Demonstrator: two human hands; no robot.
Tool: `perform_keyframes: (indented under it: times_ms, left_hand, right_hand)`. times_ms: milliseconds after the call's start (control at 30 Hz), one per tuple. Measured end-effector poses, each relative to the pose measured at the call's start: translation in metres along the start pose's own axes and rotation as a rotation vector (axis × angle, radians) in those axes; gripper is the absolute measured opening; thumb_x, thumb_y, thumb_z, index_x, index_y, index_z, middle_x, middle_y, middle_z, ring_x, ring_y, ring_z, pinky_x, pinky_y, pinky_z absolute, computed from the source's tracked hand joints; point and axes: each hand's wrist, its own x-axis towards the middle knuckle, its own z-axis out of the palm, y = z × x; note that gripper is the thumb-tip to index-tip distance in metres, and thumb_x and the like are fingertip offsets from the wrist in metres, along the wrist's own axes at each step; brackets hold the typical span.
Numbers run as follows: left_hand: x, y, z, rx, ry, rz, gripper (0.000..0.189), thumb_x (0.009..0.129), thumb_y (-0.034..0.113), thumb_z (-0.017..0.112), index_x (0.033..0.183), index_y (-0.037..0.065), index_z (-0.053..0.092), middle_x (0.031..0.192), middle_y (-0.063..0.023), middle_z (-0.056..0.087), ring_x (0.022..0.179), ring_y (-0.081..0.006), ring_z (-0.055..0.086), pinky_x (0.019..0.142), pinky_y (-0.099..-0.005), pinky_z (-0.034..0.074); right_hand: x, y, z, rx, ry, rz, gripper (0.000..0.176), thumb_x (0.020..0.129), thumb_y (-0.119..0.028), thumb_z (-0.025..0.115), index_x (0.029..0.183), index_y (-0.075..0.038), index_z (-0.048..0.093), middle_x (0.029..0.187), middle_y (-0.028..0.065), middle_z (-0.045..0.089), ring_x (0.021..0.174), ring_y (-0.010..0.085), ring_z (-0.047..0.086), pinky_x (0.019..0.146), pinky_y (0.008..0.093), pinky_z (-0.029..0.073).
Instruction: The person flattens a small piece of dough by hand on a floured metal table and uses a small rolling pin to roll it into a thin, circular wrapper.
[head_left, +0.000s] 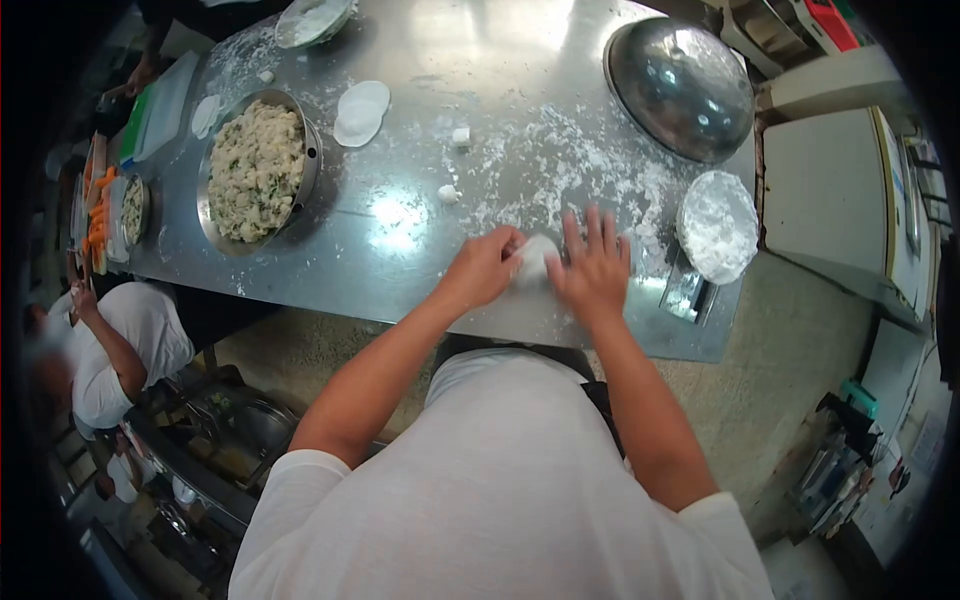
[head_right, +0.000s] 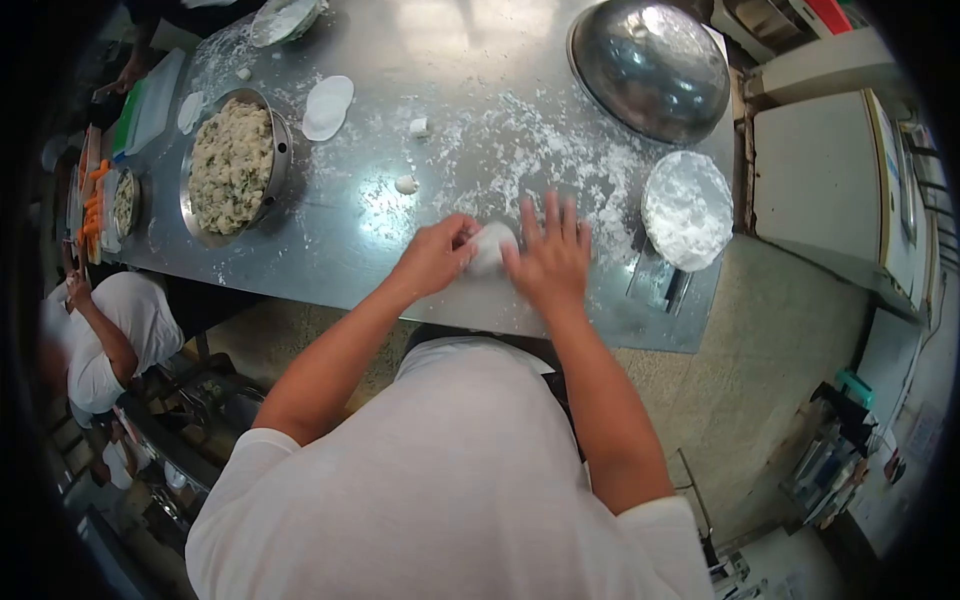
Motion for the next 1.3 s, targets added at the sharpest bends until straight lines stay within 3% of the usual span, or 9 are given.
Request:
perform_keyframes:
  times_ms: [133,267,367,500,667,800,1000,1167,1300]
  left_hand:
    - [0.028,0.011,-0.001,0.125,0.137,0.173,0.026,0.092,0.013,0.071,0.116,0.004,0.068,0.096,-0.0157,0.073,0.087,-0.0277,0.072,0.078,-0.0384,0.055]
    - [0.036,0.013,-0.004,0.310,0.124,0.288,0.017,0.091,0.016,0.069,0.101,0.003,0.070,0.097,-0.0194,0.071,0.089,-0.0416,0.068,0.078,-0.0457,0.054]
    - [0.014,0.005,-0.003,0.041,0.091,0.045,0.018,0.091,0.014,0.068,0.104,0.002,0.066,0.094,-0.0199,0.071,0.088,-0.0397,0.070,0.078,-0.0454,0.054]
    - [-0.003,-0.015,0.005,-0.056,0.065,0.053,0.023,0.092,0.010,0.068,0.113,0.002,0.063,0.092,-0.0171,0.072,0.085,-0.0330,0.072,0.077,-0.0401,0.056]
    - [0.028,0.015,-0.001,0.209,0.106,0.230,0.029,0.092,0.011,0.068,0.119,0.002,0.063,0.099,-0.0188,0.073,0.088,-0.0353,0.072,0.078,-0.0418,0.056]
    - [0.033,0.004,-0.001,0.437,0.107,0.373,0.030,0.092,0.012,0.068,0.120,0.003,0.063,0.101,-0.0198,0.073,0.088,-0.0371,0.071,0.078,-0.0416,0.055]
    - [0.001,-0.016,0.005,-0.061,-0.016,-0.023,0.030,0.093,0.012,0.069,0.121,0.005,0.063,0.097,-0.0146,0.074,0.083,-0.0277,0.072,0.077,-0.0378,0.055]
    - [0.025,0.013,-0.003,0.161,0.063,0.137,0.029,0.093,0.010,0.068,0.121,0.004,0.065,0.096,-0.0141,0.074,0.086,-0.0247,0.072,0.079,-0.0370,0.055]
    - [0.036,0.001,-0.001,0.384,0.133,0.330,0.022,0.093,0.009,0.068,0.114,0.003,0.067,0.091,-0.0124,0.072,0.084,-0.0218,0.070,0.077,-0.0360,0.054]
  right_hand:
    - [0.079,-0.001,0.016,0.004,0.170,0.067,0.070,0.096,-0.053,0.056,0.152,-0.012,0.049,0.159,0.0224,0.040,0.150,0.0416,0.033,0.121,0.0591,0.023]
    - [0.022,0.003,0.014,0.022,0.078,-0.015,0.070,0.093,-0.050,0.062,0.150,-0.011,0.051,0.159,0.0221,0.041,0.149,0.0403,0.035,0.120,0.0571,0.025]
    - [-0.064,0.012,0.012,0.093,0.027,-0.071,0.065,0.091,-0.045,0.064,0.147,-0.013,0.056,0.159,0.0207,0.042,0.148,0.0395,0.036,0.117,0.0556,0.028]
    - [-0.029,0.008,0.006,0.042,-0.007,-0.035,0.067,0.092,-0.048,0.062,0.150,-0.013,0.053,0.160,0.0200,0.040,0.148,0.0400,0.036,0.118,0.0548,0.026]
    - [0.067,0.002,0.013,-0.037,0.159,0.035,0.073,0.094,-0.055,0.057,0.153,-0.014,0.048,0.161,0.0214,0.038,0.149,0.0411,0.034,0.120,0.0576,0.025]
    - [-0.004,0.010,0.018,0.024,0.025,-0.014,0.072,0.092,-0.050,0.063,0.152,-0.013,0.050,0.162,0.0209,0.037,0.152,0.0387,0.031,0.120,0.0561,0.024]
    - [-0.046,0.011,0.007,0.057,-0.025,-0.021,0.070,0.092,-0.049,0.064,0.151,-0.014,0.052,0.161,0.0198,0.039,0.151,0.0394,0.032,0.119,0.0556,0.026]
    - [0.062,0.003,0.010,-0.011,0.136,0.059,0.070,0.093,-0.053,0.060,0.151,-0.015,0.051,0.161,0.0198,0.039,0.149,0.0403,0.035,0.122,0.0568,0.022]
    - [0.014,0.007,0.017,0.021,0.101,0.020,0.069,0.093,-0.053,0.060,0.150,-0.014,0.053,0.159,0.0201,0.043,0.148,0.0407,0.037,0.121,0.0568,0.024]
